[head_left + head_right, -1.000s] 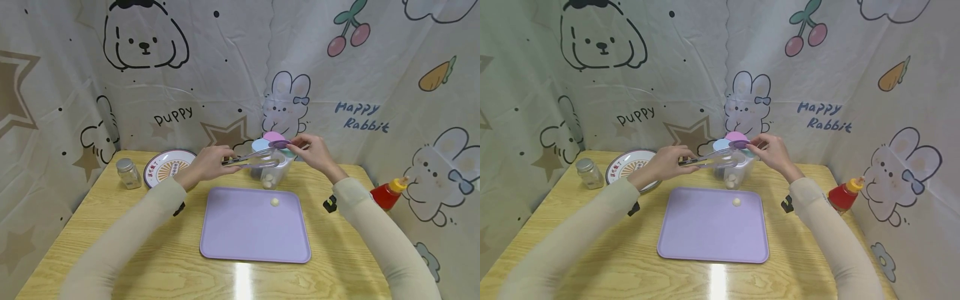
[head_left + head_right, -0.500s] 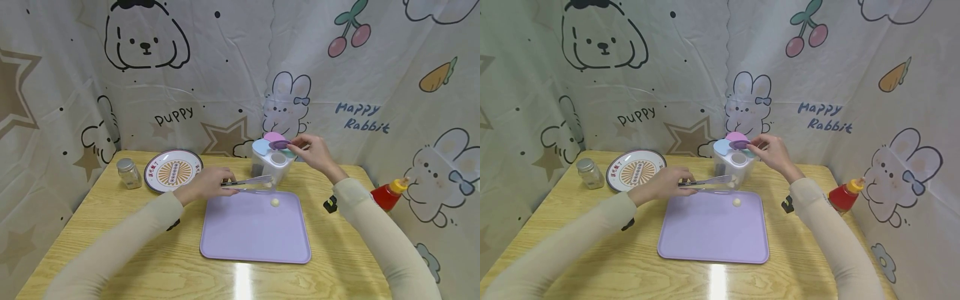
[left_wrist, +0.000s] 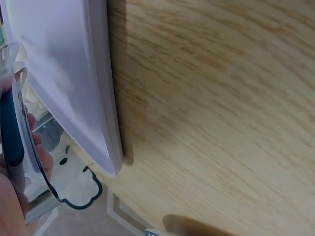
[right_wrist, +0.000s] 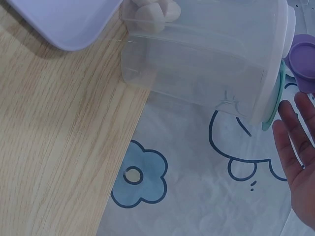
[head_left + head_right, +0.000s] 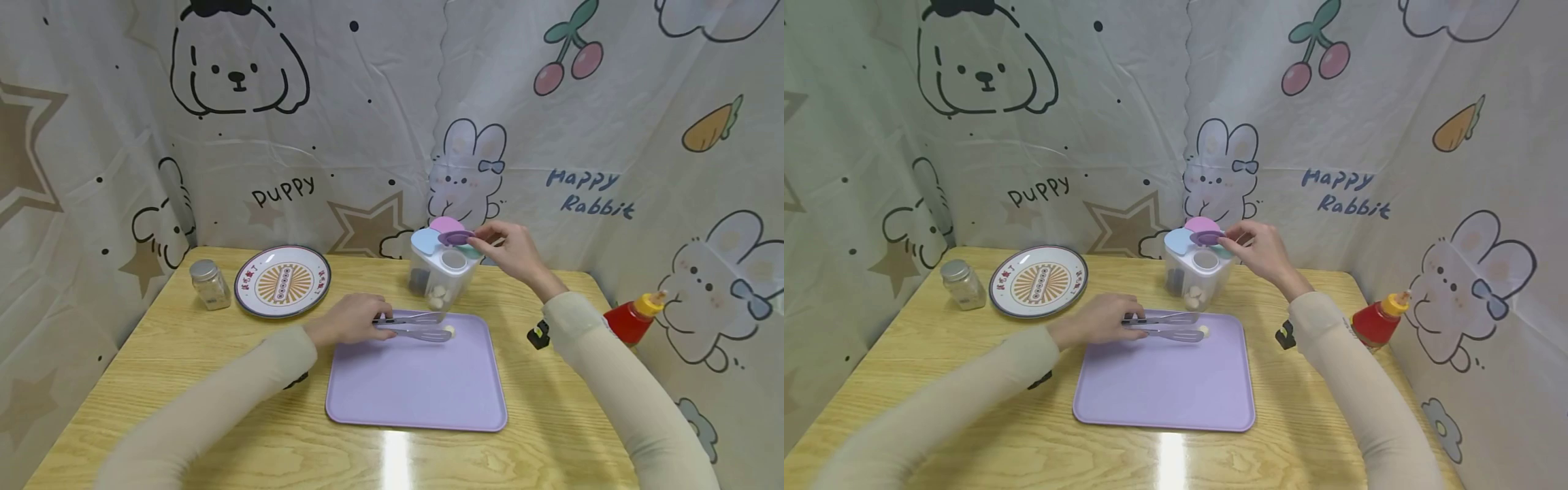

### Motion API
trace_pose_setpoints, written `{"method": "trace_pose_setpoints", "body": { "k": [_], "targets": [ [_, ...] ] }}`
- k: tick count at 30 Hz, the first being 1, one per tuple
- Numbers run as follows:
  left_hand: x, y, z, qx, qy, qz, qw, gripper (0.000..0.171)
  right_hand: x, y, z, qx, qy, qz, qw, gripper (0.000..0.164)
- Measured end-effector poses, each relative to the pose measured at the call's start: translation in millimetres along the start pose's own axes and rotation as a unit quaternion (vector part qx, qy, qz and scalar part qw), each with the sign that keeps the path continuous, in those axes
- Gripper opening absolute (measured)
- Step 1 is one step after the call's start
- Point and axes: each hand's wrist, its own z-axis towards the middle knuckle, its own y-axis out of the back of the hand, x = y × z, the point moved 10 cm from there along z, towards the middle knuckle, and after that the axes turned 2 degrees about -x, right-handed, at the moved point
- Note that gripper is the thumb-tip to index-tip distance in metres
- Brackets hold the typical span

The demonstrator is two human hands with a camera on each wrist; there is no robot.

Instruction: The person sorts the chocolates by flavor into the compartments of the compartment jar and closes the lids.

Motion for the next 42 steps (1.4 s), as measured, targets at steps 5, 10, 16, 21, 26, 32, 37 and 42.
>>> {"method": "trace_pose_setpoints", "body": {
  "k": [5, 10, 16, 21, 26, 32, 37, 42],
  "targets": [
    [-2.9, -3.5, 6.5, 0.003, 0.001, 0.007, 1.0, 0.032, -1.5, -0.1, 0.1, 0.0, -0.003, 0.0, 1.0, 0.023],
    [-8.5, -6.8, 12.6, 0.007, -0.005, 0.006, 0.9999, 0.032, -0.5, 0.4, 0.2, 0.0, -0.003, 0.001, 1.0, 0.023],
    [-12.7, -10.3, 14.4, 0.01, -0.005, 0.002, 0.9999, 0.03, 0.0, 0.1, 0.5, -0.003, -0.001, 0.005, 1.0, 0.021],
    [-14.4, -11.5, 15.2, 0.01, -0.007, 0.003, 0.9999, 0.026, -1.0, -0.1, 0.6, -0.005, -0.005, 0.007, 1.0, 0.02],
    [-16.5, -13.4, 17.2, 0.017, -0.013, 0.001, 0.9998, 0.021, -0.1, 0.2, 0.2, -0.004, 0.0, 0.005, 1.0, 0.02],
    [-18.8, -13.2, 18.3, 0.022, -0.014, -0.005, 0.9996, 0.018, 0.9, 0.5, -0.7, -0.003, 0.002, 0.004, 1.0, 0.02],
    [-19.0, -14.3, 18.7, 0.025, -0.014, -0.007, 0.9996, 0.018, 1.9, 0.6, -1.1, -0.003, 0.004, 0.002, 1.0, 0.02],
    [-18.8, -15.1, 18.9, 0.022, -0.018, -0.01, 0.9996, 0.017, 2.1, 0.8, -0.9, -0.004, 0.004, 0.002, 1.0, 0.019]
  ]
}}
